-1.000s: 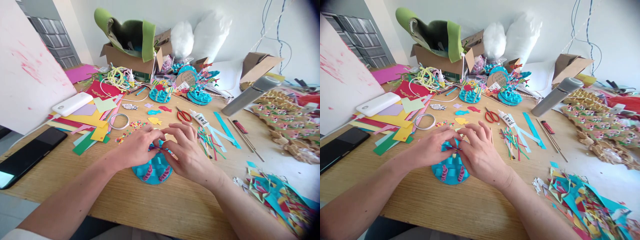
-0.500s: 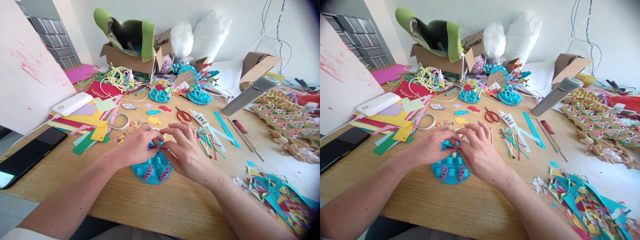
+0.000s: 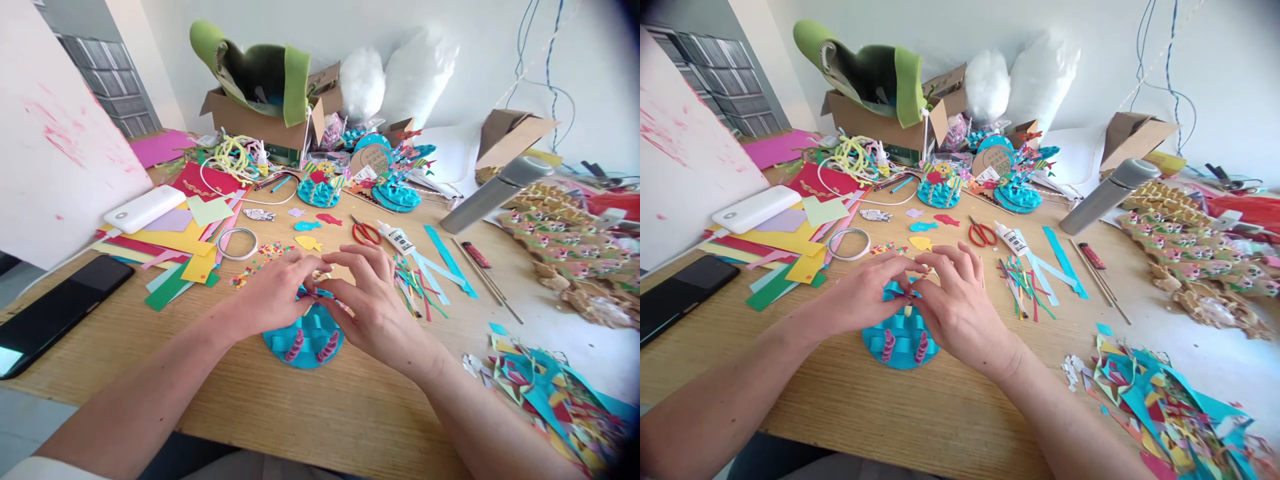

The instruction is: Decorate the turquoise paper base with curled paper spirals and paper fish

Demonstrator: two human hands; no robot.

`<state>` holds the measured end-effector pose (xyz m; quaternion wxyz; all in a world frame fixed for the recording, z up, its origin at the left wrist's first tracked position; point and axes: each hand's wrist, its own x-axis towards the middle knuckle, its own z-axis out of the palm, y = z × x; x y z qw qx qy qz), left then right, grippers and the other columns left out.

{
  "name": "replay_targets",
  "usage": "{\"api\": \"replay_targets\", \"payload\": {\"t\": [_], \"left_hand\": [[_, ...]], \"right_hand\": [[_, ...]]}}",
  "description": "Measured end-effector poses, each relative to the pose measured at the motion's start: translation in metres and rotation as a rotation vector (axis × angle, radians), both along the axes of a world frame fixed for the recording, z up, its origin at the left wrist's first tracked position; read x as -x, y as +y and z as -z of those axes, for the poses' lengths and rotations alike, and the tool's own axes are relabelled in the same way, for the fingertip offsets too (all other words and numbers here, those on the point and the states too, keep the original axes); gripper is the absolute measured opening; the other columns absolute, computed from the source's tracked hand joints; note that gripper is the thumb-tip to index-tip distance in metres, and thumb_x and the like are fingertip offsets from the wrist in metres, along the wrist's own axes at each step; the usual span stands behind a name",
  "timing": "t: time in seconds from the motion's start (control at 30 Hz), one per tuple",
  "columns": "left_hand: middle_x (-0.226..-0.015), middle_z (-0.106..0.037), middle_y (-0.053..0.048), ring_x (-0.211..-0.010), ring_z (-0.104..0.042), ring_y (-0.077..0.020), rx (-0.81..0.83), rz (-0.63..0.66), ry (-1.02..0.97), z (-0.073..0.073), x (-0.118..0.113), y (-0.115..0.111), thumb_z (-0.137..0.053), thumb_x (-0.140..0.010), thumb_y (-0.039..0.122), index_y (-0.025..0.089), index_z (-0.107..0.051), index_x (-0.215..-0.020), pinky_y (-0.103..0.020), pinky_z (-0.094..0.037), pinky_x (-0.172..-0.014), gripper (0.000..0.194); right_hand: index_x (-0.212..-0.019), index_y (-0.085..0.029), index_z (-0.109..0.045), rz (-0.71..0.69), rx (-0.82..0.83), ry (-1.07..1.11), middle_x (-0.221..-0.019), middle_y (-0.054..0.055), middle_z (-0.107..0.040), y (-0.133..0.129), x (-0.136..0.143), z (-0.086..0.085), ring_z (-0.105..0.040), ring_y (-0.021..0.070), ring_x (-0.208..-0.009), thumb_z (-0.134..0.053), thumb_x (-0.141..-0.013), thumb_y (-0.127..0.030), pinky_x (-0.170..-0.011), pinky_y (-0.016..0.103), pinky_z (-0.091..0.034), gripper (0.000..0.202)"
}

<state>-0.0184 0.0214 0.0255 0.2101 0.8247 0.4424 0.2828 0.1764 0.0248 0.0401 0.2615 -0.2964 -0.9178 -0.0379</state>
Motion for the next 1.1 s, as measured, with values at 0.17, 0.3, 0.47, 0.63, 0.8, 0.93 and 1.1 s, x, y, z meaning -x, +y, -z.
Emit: {"api": "replay_targets", "payload": {"t": [0.17, 0.3, 0.47, 0.63, 0.8, 0.93, 1.1], "left_hand": [[-0.116, -0.063, -0.006, -0.090, -0.065, -0.0170, 0.013, -0.015, -0.038, 0.003, 0.000, 0.000, -0.064, -0.076, 0.010, 0.022, -0.050, -0.122, -0.036, -0.051, -0.089, 0.050], [-0.112, -0.065, -0.005, -0.093, -0.065, -0.0189, 0.017, -0.004, -0.055, 0.002, -0.001, 0.000, -0.063, -0.074, 0.007, 0.021, -0.050, -0.122, -0.037, -0.050, -0.090, 0.052], [-0.109, -0.067, -0.006, -0.095, -0.065, -0.0198, 0.019, -0.008, -0.040, 0.001, -0.001, 0.000, -0.063, -0.074, 0.007, 0.020, -0.049, -0.123, -0.038, -0.049, -0.092, 0.053], [-0.121, -0.062, -0.008, -0.094, -0.065, -0.0193, 0.001, -0.010, -0.038, 0.002, -0.001, 0.000, -0.064, -0.075, 0.011, 0.021, -0.050, -0.123, -0.039, -0.048, -0.094, 0.050], [-0.118, -0.063, -0.009, -0.099, -0.064, -0.0220, 0.025, -0.037, -0.017, 0.000, -0.002, -0.001, -0.065, -0.075, 0.012, 0.020, -0.050, -0.122, -0.039, -0.050, -0.090, 0.049], [-0.110, -0.065, -0.008, -0.096, -0.064, -0.0215, 0.052, -0.041, -0.008, -0.001, -0.002, 0.000, -0.063, -0.072, 0.009, 0.018, -0.051, -0.119, -0.036, -0.051, -0.085, 0.050], [-0.101, -0.067, -0.005, -0.092, -0.064, -0.0200, 0.078, -0.018, -0.022, -0.002, -0.002, 0.002, -0.064, -0.071, 0.009, 0.018, -0.056, -0.112, -0.033, -0.050, -0.080, 0.042]], "right_hand": [[-0.094, -0.022, -0.070, 0.014, 0.007, 0.034, -0.129, 0.010, -0.055, -0.003, 0.004, 0.000, -0.036, 0.0332, -0.131, -0.060, -0.087, -0.019, -0.107, 0.059, -0.030, 0.013], [-0.093, -0.022, -0.068, 0.008, 0.005, 0.039, -0.141, 0.009, -0.047, -0.006, 0.008, 0.001, -0.024, 0.0349, -0.141, -0.057, -0.087, -0.017, -0.110, 0.062, -0.023, 0.014], [-0.090, -0.019, -0.066, -0.006, 0.030, 0.034, -0.143, 0.011, -0.045, -0.006, 0.008, 0.002, -0.020, 0.0354, -0.143, -0.056, -0.085, -0.014, -0.112, 0.063, -0.019, 0.012], [-0.095, -0.019, -0.066, 0.001, 0.086, -0.011, -0.143, 0.012, -0.045, -0.004, 0.009, -0.002, -0.020, 0.0357, -0.143, -0.055, -0.083, -0.012, -0.112, 0.064, -0.019, 0.017], [-0.092, -0.018, -0.065, -0.006, 0.118, -0.062, -0.142, 0.014, -0.046, -0.001, 0.012, -0.005, -0.018, 0.0363, -0.143, -0.055, -0.080, -0.010, -0.112, 0.064, -0.018, 0.018], [-0.087, -0.017, -0.065, -0.006, 0.155, -0.080, -0.141, 0.014, -0.047, 0.000, 0.014, -0.006, -0.019, 0.0369, -0.143, -0.055, -0.076, -0.009, -0.113, 0.064, -0.017, 0.017], [-0.083, -0.017, -0.064, -0.033, 0.177, -0.085, -0.142, 0.011, -0.047, 0.002, 0.015, -0.006, -0.017, 0.0359, -0.144, -0.056, -0.073, -0.007, -0.114, 0.063, -0.014, 0.016]]}}
